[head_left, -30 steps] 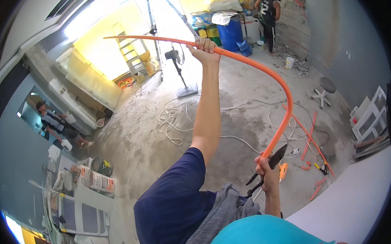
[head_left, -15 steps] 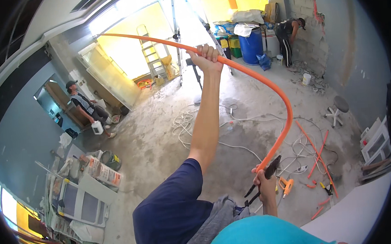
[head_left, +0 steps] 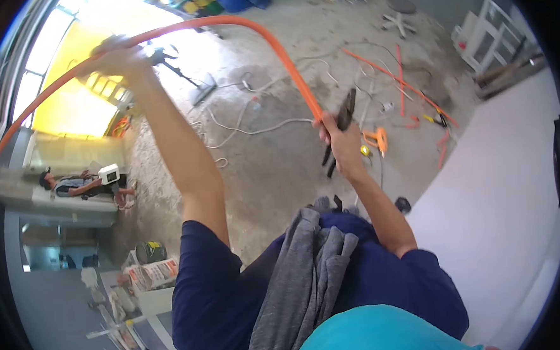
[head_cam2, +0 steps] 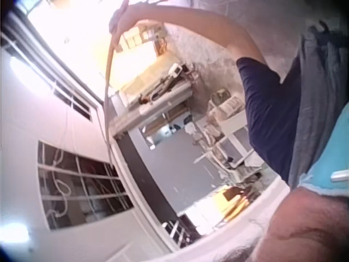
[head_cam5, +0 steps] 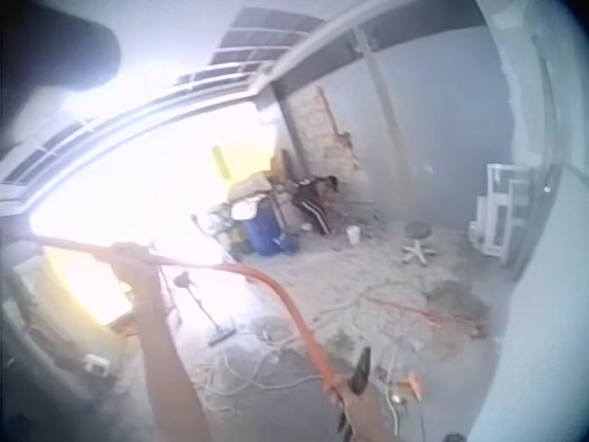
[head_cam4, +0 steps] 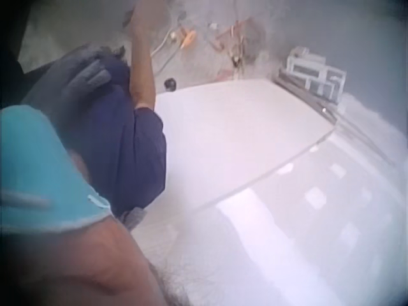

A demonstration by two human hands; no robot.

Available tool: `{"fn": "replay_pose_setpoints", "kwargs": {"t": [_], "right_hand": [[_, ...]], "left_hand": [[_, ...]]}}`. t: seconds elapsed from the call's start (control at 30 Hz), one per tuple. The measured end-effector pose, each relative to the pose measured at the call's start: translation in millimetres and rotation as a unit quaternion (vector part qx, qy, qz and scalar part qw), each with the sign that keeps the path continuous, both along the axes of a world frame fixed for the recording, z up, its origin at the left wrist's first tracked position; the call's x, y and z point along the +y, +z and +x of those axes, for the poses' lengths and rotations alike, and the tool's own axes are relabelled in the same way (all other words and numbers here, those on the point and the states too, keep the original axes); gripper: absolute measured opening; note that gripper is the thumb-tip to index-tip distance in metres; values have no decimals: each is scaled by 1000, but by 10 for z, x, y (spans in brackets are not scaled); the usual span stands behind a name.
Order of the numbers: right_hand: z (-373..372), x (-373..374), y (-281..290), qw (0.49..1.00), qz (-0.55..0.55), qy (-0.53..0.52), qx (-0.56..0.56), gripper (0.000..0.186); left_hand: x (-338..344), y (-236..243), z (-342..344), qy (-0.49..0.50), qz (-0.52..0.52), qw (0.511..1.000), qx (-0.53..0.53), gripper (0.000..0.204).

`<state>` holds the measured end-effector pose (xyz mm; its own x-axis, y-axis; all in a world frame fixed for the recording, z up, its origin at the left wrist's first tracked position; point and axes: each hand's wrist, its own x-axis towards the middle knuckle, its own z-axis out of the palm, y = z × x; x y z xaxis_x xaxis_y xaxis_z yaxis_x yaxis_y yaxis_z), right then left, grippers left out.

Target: The person uses a heat gun to soften an orange conduit pipe and bends it into a curve by hand. They then use pliers to cut the pipe to length before fitting the bent section into a pre-installed track on a wall.

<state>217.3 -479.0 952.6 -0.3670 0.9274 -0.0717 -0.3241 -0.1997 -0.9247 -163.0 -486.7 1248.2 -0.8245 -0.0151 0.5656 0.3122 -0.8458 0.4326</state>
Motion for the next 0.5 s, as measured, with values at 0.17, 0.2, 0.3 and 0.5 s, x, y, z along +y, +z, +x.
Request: {"fn": "replay_pose_setpoints", "kwargs": {"t": [0.17, 0.2, 0.3, 0.5], "right_hand": [[150, 263, 86, 999, 34, -33, 28, 22], [182, 266, 86, 998, 45, -29, 43, 22], [238, 262, 128, 995, 66, -31, 73, 19], [245, 223, 188, 996, 64, -13, 66, 17]], "left_hand": [[-100, -12, 83, 24, -32, 998, 39, 78], [-148, -18, 128, 36, -52, 997, 40, 77], [-293, 43, 303, 75, -88, 992, 42, 73], [-390, 69, 408, 122, -110, 985, 52, 63]]}}
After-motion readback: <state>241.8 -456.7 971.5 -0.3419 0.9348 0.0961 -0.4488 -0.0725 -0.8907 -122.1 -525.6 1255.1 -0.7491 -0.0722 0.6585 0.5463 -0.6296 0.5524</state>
